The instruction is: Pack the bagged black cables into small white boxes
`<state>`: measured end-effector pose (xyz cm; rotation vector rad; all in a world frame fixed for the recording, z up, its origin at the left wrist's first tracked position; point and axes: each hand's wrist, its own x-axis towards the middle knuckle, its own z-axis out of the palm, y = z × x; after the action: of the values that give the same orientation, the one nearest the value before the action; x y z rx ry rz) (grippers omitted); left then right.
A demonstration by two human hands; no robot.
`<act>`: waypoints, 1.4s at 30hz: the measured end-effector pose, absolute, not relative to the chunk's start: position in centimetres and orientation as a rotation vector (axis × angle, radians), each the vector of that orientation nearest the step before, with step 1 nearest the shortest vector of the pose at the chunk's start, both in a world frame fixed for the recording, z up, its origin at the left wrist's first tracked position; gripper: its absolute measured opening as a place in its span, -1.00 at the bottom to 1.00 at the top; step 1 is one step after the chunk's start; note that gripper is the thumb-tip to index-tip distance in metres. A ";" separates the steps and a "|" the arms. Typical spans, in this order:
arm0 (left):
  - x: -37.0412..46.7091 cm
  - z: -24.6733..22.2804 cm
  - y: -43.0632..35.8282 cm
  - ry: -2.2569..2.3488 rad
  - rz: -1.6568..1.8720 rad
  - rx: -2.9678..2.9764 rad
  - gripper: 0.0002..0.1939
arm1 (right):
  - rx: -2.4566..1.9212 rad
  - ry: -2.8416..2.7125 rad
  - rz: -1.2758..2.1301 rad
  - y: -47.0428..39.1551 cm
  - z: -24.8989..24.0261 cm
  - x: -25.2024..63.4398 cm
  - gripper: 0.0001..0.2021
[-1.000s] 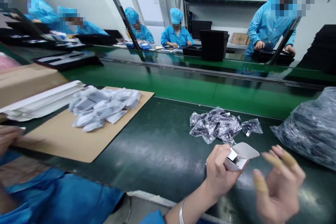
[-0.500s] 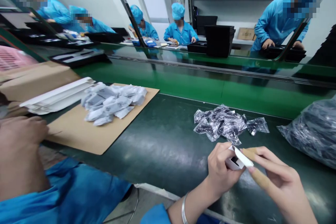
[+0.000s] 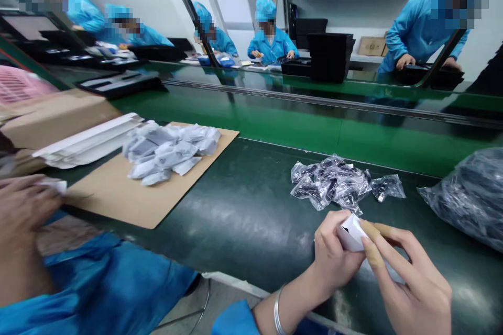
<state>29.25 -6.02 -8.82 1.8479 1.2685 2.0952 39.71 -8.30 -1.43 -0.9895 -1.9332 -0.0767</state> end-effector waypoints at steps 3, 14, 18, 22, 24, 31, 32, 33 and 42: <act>29.5 -8.8 -6.0 1.285 2.078 1.858 -0.50 | -1.007 -1.945 -0.123 -8.3 -1.8 39.8 -0.84; 29.4 -9.4 -6.8 1.193 2.043 1.807 -0.68 | -0.950 -2.106 -0.472 -9.4 -2.1 39.2 -0.90; 30.1 -9.7 -6.8 1.279 2.083 1.798 -0.52 | -0.904 -2.198 -0.551 -10.3 -2.0 38.9 -0.87; 29.9 -9.7 -6.9 1.229 2.085 1.791 -0.46 | -0.902 -2.143 -0.541 -10.4 -2.5 39.1 -0.89; 29.2 -9.8 -7.1 1.182 1.953 1.842 -0.51 | -0.907 -2.023 -0.310 -10.0 -3.2 39.8 -0.82; 28.8 -11.5 -7.3 1.408 1.276 2.077 -0.70 | -1.117 -1.686 -0.028 -10.8 -8.0 42.8 -0.43; 29.4 -11.6 -7.4 1.433 1.291 2.088 -0.71 | -1.122 -1.655 -0.002 -11.1 -8.4 42.9 -0.42; 30.0 -11.7 -7.5 1.433 1.311 2.096 -0.72 | -1.123 -1.638 0.021 -11.5 -8.5 43.1 -0.42; 32.0 -9.7 -8.3 0.909 0.909 2.445 -0.38 | -1.467 -1.554 0.252 -14.5 -5.1 54.5 -0.64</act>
<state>31.99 -8.27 -9.65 2.4451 0.9094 0.9087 54.47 -14.49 -5.07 -1.4674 -1.5536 0.2522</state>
